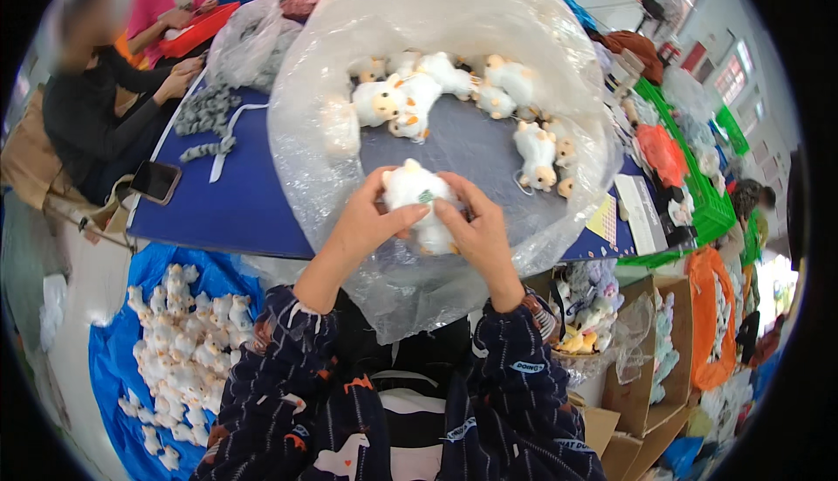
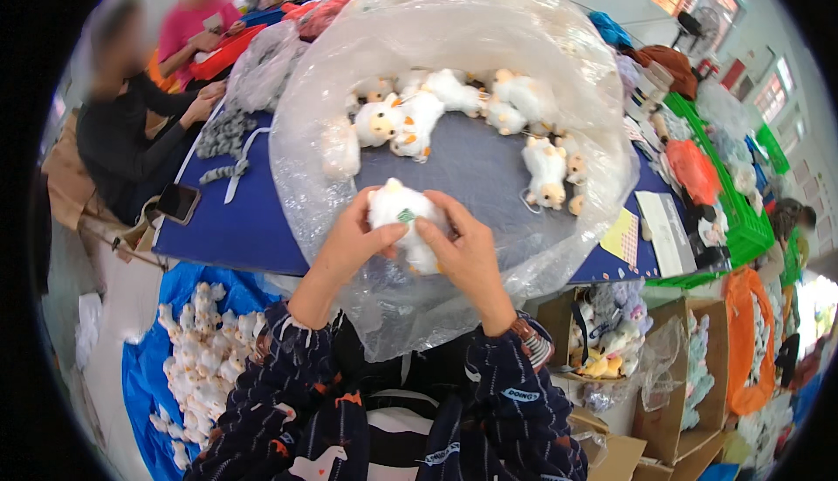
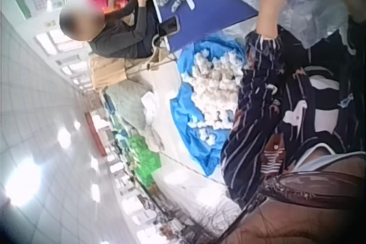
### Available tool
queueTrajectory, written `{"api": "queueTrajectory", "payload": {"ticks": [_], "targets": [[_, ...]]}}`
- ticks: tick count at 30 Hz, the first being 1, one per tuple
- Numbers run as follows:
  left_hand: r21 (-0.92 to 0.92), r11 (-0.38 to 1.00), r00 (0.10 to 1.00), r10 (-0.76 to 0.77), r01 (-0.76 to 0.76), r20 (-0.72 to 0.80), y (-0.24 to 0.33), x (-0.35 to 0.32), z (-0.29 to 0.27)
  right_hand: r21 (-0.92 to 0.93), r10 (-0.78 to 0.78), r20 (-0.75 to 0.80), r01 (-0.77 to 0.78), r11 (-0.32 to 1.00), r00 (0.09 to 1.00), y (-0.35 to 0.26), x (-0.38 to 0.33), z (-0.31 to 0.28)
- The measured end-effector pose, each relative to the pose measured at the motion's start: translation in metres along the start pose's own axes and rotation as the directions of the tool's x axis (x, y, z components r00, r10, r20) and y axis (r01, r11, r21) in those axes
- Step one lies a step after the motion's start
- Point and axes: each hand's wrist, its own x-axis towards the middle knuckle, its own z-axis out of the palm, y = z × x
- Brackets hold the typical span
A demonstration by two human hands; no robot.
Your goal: The person repeatedly picks up small white stuffed animal toys from a plastic bag, uses a small tool to adjust or attach parts on the toy, and places the finished toy back into the bag. The process is repeated for multiple toys.
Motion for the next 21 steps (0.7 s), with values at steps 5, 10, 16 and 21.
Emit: {"api": "queueTrajectory", "payload": {"ticks": [5,10,16,21], "targets": [[-0.035,0.978,0.952,0.19,-0.204,-0.24,0.005,-0.018,-0.041,-0.064,0.03,-0.04,-0.033,0.997,0.999,-0.016,0.002,-0.013],[-0.996,0.057,0.56,0.824,0.068,0.085,0.028,-0.044,-0.098,-0.677,-0.373,-0.385,0.016,0.735,0.844,0.023,0.023,-0.083],[-0.804,0.592,0.782,0.527,-0.057,0.333,0.019,-0.036,-0.07,-0.774,-0.21,-0.395,-0.2,0.601,0.894,0.064,0.042,-0.113],[0.259,0.912,0.945,0.285,-0.319,0.162,0.014,-0.017,-0.015,-0.349,-0.09,-0.363,-0.046,0.936,0.927,0.065,0.041,-0.102]]}}
